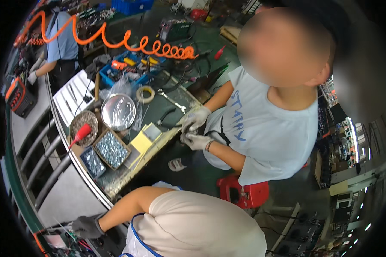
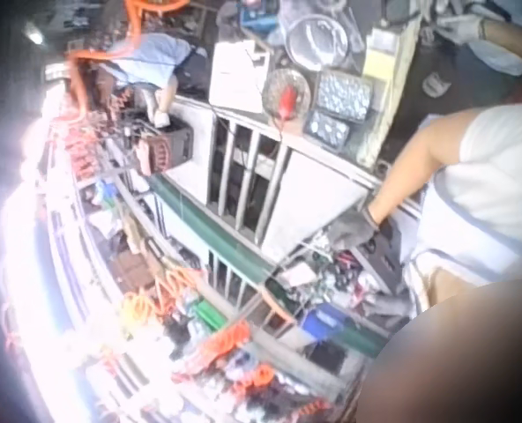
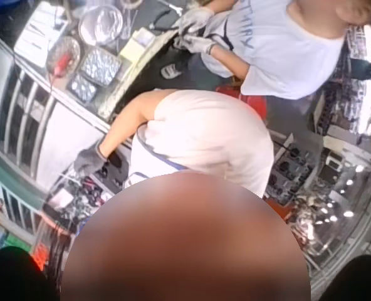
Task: The person assembles an electronic device on a factory workbench. They place the device on the table, use a power drill to secure screws into the casing, and then connect internal wires to the circuit board.
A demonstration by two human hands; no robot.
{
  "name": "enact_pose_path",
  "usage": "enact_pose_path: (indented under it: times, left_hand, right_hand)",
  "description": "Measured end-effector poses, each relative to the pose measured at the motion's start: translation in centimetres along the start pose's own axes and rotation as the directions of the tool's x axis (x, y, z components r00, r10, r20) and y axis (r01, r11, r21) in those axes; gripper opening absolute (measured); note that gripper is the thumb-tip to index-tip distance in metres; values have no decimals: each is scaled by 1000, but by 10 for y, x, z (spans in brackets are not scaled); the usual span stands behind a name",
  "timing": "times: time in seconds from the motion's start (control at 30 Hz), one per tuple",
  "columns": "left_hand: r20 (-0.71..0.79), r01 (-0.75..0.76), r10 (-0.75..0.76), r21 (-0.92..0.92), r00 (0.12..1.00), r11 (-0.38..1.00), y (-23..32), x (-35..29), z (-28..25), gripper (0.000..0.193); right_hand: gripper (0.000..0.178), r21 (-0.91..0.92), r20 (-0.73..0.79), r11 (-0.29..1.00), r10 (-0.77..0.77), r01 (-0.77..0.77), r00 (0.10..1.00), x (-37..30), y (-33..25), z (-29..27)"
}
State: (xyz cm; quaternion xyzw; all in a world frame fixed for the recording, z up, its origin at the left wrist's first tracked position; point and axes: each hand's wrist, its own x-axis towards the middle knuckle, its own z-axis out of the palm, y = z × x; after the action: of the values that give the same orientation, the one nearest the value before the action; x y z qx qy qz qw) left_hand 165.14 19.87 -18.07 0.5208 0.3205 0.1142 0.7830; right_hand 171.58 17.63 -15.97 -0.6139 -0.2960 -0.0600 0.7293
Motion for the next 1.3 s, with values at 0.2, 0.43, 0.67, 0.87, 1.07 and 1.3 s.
enact_pose_path:
  times: [0.2, 0.43, 0.67, 0.87, 1.07, 1.3]
  left_hand:
    - [47, 4, -5, 19, 999, 1000, 0, 4, 15, 47]
    - [63, -10, 6, 64, 998, 998, 4, 3, 7, 48]
    - [121, -63, 50, 111, 991, 992, 10, 2, 12, 50]
    - [160, -105, 80, 158, 984, 982, 16, 1, 16, 52]
    - [187, -125, 85, 213, 979, 969, 21, 0, 17, 54]
    - [251, -156, 87, 269, 964, 951, 24, -3, 18, 56]
  right_hand:
    - [19, 117, 69, 993, -6, -2, 998, -4, -14, -3]
    - [15, 106, 112, 993, 47, -59, 993, -12, -22, 2]
    - [20, 90, 90, 995, 31, -39, 995, -13, -31, 0]
    - [22, -40, 64, 999, 20, -18, 998, -23, -27, 5]
    - [25, -11, 83, 1000, -26, 27, 996, -30, -27, 11]
    - [28, -91, 10, 990, -106, 107, 994, -39, -37, 13]
